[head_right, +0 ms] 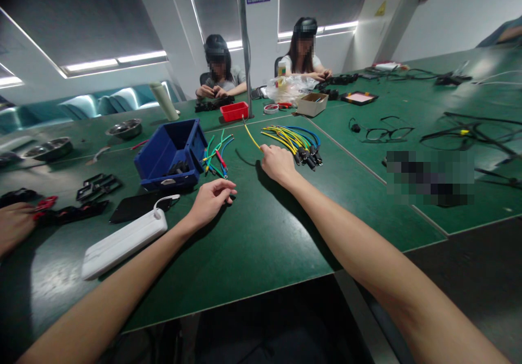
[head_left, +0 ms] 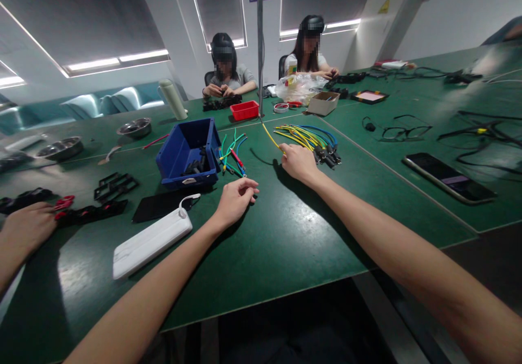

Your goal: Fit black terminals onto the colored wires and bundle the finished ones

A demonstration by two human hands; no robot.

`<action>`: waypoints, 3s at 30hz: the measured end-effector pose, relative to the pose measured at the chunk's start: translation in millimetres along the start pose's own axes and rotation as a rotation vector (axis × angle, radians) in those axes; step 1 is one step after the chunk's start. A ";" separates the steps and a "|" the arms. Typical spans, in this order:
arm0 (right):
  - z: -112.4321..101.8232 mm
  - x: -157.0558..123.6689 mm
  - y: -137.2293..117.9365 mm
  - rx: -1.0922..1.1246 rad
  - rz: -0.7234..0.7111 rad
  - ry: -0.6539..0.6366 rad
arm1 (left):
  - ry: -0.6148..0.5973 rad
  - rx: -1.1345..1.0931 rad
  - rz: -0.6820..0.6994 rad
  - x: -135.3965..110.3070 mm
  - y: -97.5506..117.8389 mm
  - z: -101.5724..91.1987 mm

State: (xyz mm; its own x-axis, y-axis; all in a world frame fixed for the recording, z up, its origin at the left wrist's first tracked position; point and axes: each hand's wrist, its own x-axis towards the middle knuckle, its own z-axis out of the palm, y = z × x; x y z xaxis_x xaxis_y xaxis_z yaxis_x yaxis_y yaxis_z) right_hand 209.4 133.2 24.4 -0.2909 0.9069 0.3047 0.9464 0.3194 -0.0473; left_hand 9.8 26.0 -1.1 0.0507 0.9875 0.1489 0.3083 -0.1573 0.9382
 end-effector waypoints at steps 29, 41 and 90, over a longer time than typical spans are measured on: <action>15.1 5.2 8.4 -0.007 0.042 -0.089 | -0.015 0.022 0.004 -0.6 1.5 0.5; 15.8 5.7 10.4 0.019 0.101 -0.085 | -0.036 0.024 0.015 0.0 -2.9 -0.1; 17.7 14.0 37.2 0.070 0.434 0.093 | -0.053 0.025 0.010 -0.8 0.8 0.7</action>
State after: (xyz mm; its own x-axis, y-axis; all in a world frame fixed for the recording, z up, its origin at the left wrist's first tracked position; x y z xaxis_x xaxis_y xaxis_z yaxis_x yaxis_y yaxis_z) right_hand 238.0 162.6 10.1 0.1483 0.9335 0.3263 0.9654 -0.0650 -0.2527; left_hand 10.6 25.1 -0.7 0.1040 0.9846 0.1409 0.3314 -0.1678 0.9284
